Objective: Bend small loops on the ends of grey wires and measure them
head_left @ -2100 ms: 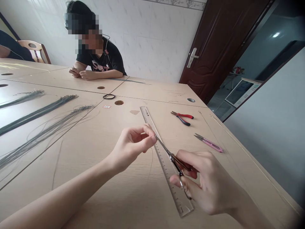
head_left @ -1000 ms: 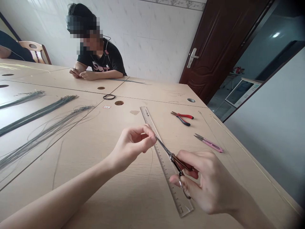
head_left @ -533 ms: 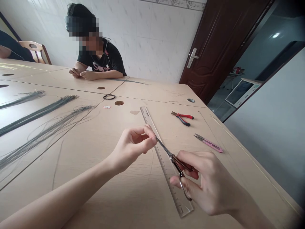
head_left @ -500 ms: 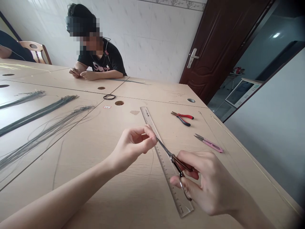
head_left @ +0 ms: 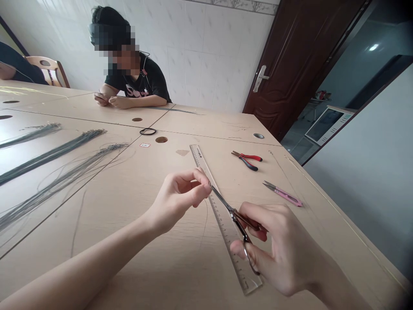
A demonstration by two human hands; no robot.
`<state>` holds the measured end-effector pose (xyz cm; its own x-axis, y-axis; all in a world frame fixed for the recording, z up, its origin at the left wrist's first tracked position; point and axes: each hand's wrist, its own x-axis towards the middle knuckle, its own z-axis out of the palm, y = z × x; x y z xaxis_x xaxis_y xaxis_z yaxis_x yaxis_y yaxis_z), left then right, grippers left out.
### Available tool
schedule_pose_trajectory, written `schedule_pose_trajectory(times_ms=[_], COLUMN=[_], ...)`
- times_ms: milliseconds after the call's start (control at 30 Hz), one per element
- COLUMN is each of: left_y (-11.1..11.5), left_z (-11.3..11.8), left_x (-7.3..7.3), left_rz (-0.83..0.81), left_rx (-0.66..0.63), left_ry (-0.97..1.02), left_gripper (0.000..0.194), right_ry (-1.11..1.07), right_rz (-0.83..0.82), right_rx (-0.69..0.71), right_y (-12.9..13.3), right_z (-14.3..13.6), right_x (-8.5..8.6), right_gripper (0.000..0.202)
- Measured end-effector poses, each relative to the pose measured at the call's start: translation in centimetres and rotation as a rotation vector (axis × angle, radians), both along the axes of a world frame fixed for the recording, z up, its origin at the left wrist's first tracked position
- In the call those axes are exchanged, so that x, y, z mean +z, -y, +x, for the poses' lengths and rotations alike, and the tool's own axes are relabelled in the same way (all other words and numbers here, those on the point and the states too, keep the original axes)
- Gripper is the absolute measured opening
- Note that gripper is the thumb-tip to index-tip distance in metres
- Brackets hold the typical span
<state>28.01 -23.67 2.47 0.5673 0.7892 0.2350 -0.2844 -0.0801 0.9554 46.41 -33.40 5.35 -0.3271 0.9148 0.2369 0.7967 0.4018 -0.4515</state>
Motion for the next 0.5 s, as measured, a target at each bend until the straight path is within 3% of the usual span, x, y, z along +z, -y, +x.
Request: schedule_pose_trajectory(times_ms=[500], left_y=[0.13], left_z=[-0.02], left_x=[-0.11], left_rz=[0.009], left_rx=[-0.024], left_ry=[-0.021], left_gripper=[0.018], right_ry=[-0.017], right_rz=[0.041], right_rx=[0.031], right_y=[-0.01], right_z=[0.13], right_x=[-0.27], right_gripper=[0.030])
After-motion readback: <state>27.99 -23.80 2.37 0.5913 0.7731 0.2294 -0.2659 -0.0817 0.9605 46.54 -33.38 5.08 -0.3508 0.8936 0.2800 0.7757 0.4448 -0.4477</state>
